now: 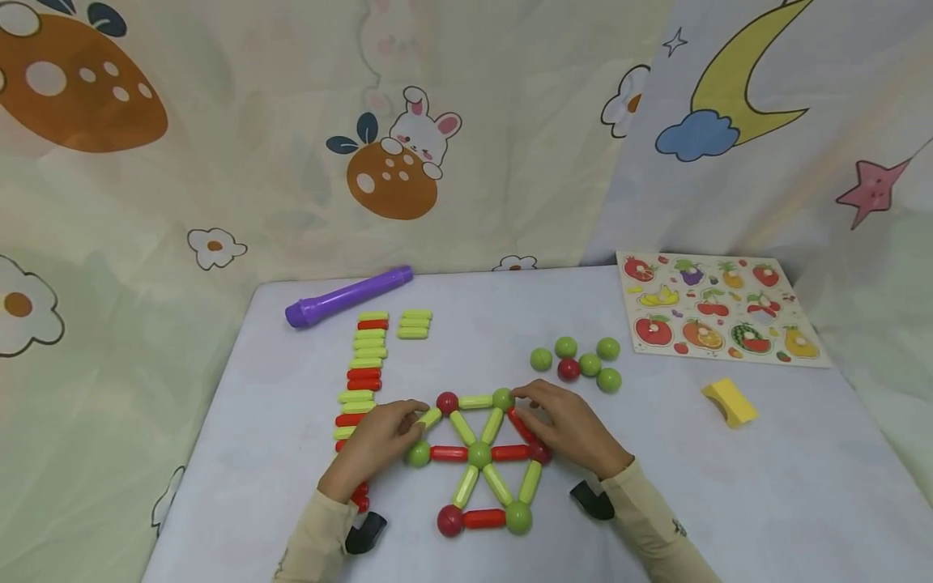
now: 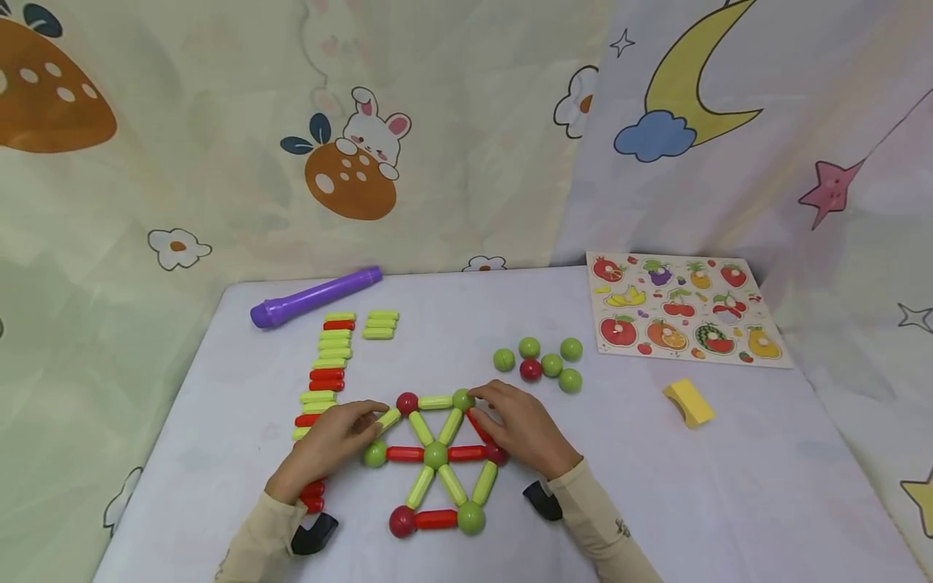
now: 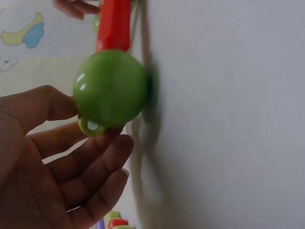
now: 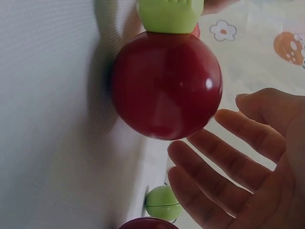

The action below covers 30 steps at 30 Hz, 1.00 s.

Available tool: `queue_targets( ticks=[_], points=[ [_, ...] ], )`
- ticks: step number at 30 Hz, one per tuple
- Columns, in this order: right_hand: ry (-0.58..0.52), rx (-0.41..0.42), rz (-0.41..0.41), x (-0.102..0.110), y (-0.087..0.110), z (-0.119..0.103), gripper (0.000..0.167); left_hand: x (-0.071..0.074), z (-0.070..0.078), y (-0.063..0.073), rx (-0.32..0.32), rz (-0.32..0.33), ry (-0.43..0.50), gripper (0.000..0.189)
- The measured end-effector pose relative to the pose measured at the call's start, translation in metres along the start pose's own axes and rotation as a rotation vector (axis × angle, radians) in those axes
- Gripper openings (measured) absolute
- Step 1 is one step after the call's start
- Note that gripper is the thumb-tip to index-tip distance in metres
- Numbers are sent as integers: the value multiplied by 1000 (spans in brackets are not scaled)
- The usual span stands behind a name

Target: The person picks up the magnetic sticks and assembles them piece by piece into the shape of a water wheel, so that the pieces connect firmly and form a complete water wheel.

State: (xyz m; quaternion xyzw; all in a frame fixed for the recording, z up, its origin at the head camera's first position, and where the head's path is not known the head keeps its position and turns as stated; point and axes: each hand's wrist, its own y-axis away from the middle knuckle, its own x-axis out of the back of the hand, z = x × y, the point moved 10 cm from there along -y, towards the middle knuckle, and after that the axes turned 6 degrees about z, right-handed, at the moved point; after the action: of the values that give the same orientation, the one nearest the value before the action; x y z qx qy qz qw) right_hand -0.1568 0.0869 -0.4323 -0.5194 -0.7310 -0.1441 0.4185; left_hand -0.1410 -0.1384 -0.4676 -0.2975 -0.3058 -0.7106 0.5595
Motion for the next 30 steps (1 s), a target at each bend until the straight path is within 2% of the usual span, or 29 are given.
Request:
queue_targets(
  ticks=[6, 12, 18, 27, 30],
  points=[
    [-1, 20, -2, -2, -1, 0, 27, 0, 1, -2, 1, 36, 3, 31],
    [-6, 30, -6, -4, 0, 1, 27, -1, 4, -3, -19, 89, 52, 29],
    [-7, 33, 7, -4, 0, 0, 26, -7, 7, -3, 0, 82, 101, 27],
    [-2, 6, -26, -9, 1, 5, 29, -7, 8, -1, -6, 64, -15, 29],
    [-3, -2, -32, -9, 1, 5, 29, 1, 7, -4, 6, 103, -35, 27]
  ],
)
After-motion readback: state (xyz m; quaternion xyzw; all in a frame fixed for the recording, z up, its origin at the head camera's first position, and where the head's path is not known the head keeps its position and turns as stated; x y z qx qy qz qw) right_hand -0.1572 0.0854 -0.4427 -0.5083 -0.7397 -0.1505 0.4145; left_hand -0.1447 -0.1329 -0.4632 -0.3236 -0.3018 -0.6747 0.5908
